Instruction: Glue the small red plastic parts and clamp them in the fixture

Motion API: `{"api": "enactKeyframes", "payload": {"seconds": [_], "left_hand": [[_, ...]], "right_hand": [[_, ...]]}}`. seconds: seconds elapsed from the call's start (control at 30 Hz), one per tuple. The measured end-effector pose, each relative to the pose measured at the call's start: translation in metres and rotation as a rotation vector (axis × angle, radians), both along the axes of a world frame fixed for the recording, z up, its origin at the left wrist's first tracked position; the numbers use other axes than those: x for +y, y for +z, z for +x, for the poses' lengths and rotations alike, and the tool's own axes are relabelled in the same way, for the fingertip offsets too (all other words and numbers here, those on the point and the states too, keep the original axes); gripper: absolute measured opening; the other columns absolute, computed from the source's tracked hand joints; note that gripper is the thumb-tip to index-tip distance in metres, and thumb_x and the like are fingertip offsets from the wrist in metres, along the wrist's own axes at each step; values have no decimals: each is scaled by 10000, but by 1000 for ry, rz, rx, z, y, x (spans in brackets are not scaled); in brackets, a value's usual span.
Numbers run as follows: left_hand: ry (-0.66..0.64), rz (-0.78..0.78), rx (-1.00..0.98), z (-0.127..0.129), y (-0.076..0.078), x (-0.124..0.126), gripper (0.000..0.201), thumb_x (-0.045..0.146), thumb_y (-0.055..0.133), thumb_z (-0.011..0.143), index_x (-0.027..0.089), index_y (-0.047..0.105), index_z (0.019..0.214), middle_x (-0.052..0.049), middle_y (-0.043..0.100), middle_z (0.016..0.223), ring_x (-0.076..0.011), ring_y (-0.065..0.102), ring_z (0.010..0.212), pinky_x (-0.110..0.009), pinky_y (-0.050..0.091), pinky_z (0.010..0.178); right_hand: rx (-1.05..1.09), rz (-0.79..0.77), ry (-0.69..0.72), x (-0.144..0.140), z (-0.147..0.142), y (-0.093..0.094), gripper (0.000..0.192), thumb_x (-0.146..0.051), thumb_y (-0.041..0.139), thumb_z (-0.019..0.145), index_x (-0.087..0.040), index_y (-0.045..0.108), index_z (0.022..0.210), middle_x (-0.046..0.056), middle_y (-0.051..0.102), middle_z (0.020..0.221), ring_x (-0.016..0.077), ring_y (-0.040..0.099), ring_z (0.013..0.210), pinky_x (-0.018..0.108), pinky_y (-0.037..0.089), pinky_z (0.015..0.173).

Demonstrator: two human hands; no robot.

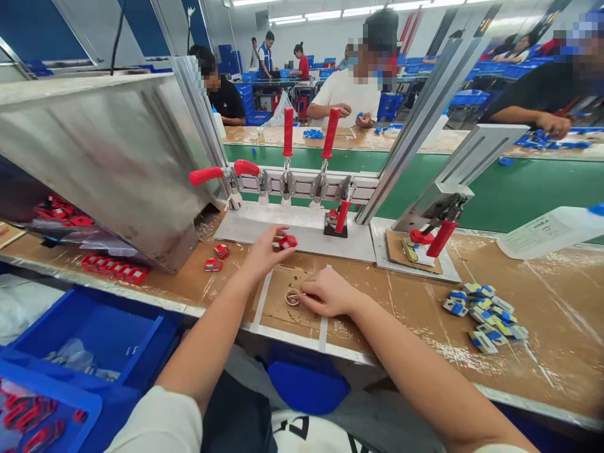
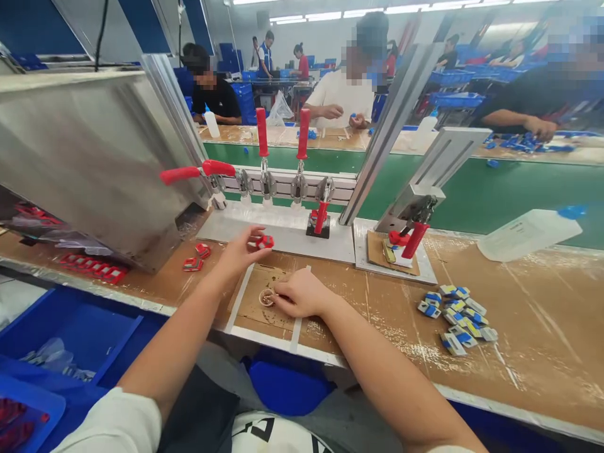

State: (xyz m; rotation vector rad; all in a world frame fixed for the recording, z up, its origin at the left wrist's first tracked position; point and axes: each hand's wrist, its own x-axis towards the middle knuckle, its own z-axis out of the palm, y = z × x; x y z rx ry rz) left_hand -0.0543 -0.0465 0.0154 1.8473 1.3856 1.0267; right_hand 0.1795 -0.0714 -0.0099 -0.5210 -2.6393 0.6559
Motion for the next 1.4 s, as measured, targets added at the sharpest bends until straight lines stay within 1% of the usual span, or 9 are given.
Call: {"api": "enactKeyframes", "payload": {"seconds": [0.13, 0.23, 0.3, 0.4, 0.53, 0.6, 0.9, 1.17, 1.4], "left_hand": [[-103, -6, -87, 36, -17, 26, 554, 309, 810, 800, 192, 626, 1309, -64, 713, 1182, -119, 639, 825, -246, 519, 762], [-160, -72, -157, 40, -32, 28, 587, 300, 834, 773, 197, 623, 1311, -66, 711, 1188, -96, 601, 734, -256, 516, 740], [-217, -107, -183, 37, -39, 25, 610, 285, 842, 764, 196, 602, 1317, -69, 708, 1179, -116, 639, 783, -263, 525, 763], [-274, -139, -175, 34, -44, 22, 609, 267, 836, 773, 201, 563, 1313, -63, 699, 1143, -142, 681, 869, -271, 535, 811], [-281, -126, -82, 35, -45, 23, 580, 220, 817, 776, 221, 544, 1288, -35, 688, 1093, -135, 673, 853, -266, 519, 800], [-300, -121, -56, 36, -44, 24, 583, 196, 801, 774, 229, 533, 1291, -27, 691, 1078, -137, 671, 851, -268, 512, 794], [-310, -114, -8, 38, -43, 22, 560, 180, 782, 779, 241, 533, 1277, -25, 690, 1072, -151, 680, 861, -284, 516, 806], [-256, -119, -12, 37, -38, 19, 530, 188, 771, 796, 246, 538, 1269, -30, 684, 1097, -147, 671, 845, -290, 527, 803], [-249, -106, -20, 36, -36, 18, 526, 193, 778, 816, 265, 535, 1277, -23, 684, 1128, -160, 699, 909, -299, 538, 846]], "right_hand": [[-22, 54, -37, -1, -5, -1, 380, -356, 441, 1062, -224, 543, 720, 26, 585, 672, 157, 411, 601, 329, 204, 615], [43, -14, -54, 1, -2, -4, 367, -340, 464, 1036, -222, 465, 688, -7, 515, 634, 140, 384, 583, 317, 225, 596], [162, -99, -84, 5, 3, -7, 392, -330, 478, 1003, -228, 369, 640, -40, 405, 573, 122, 328, 546, 305, 233, 579], [410, -213, -297, 13, 13, -11, 412, -339, 483, 962, -235, 312, 602, -53, 308, 539, 110, 280, 517, 295, 235, 556], [622, -313, -703, 25, 18, -15, 379, -375, 497, 932, -235, 386, 598, -41, 362, 558, 122, 341, 550, 289, 273, 563], [642, -333, -782, 31, 16, -16, 383, -408, 512, 919, -235, 390, 599, -42, 360, 567, 126, 345, 568, 290, 274, 567], [569, -363, -766, 37, 11, -23, 415, -462, 514, 941, -235, 375, 622, -45, 333, 599, 129, 341, 598, 292, 273, 585], [490, -245, -869, 36, 18, -16, 382, -396, 520, 909, -230, 355, 608, -48, 310, 572, 125, 315, 579, 308, 244, 581], [557, -385, -786, 34, 15, -15, 398, -420, 520, 910, -234, 351, 600, -40, 328, 585, 131, 338, 598, 301, 274, 590]]}}
